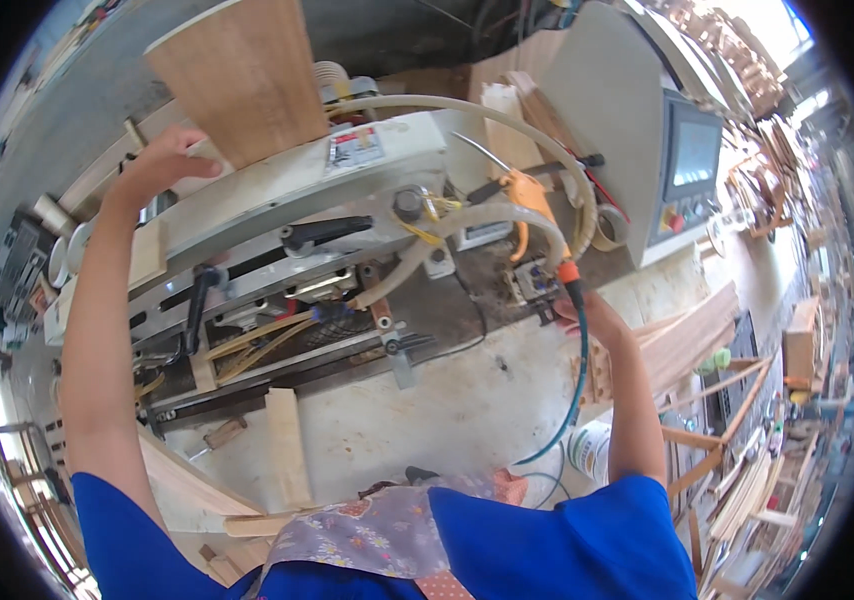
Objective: The person processes wooden boards using a woodworking machine by feeding them into the intake, positioning them for alignment, and then collecting the finished boards from a stack to repeat the process.
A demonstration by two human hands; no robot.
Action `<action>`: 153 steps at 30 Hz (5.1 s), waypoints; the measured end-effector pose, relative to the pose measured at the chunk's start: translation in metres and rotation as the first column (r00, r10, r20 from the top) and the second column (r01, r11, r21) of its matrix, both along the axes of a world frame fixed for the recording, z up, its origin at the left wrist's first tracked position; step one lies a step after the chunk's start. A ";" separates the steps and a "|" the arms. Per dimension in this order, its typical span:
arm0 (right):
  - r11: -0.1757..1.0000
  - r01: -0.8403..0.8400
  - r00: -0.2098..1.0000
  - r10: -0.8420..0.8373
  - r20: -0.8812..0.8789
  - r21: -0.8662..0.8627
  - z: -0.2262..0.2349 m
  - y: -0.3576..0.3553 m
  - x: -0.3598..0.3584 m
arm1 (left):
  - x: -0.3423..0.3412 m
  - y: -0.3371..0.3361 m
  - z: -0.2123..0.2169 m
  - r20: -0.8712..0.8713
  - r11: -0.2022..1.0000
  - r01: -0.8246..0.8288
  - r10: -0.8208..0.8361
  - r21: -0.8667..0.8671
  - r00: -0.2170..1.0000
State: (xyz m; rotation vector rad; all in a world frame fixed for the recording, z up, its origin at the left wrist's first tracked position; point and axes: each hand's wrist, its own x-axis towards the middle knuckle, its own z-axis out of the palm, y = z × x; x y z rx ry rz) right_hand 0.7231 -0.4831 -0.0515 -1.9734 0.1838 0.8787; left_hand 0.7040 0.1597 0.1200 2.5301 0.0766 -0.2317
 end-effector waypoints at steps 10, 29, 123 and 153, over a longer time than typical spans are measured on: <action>0.999 -0.020 0.998 0.023 -0.064 0.046 -0.015 -0.014 -0.011 | -0.011 -0.022 0.019 -0.124 0.981 -0.098 0.077 -0.167 0.989; 0.778 -0.066 0.963 -0.113 0.243 0.625 0.084 0.029 -0.116 | -0.288 -0.035 0.098 0.557 0.818 -0.513 0.561 -0.261 0.612; 0.702 -0.651 0.646 0.311 0.697 0.290 0.150 0.715 -0.101 | -0.227 0.276 0.000 0.185 0.756 -0.125 0.311 -0.642 0.932; 0.764 -0.558 0.293 0.546 0.785 -0.324 0.371 0.570 -0.103 | -0.231 0.275 -0.005 0.218 0.756 -0.094 0.302 -0.648 0.928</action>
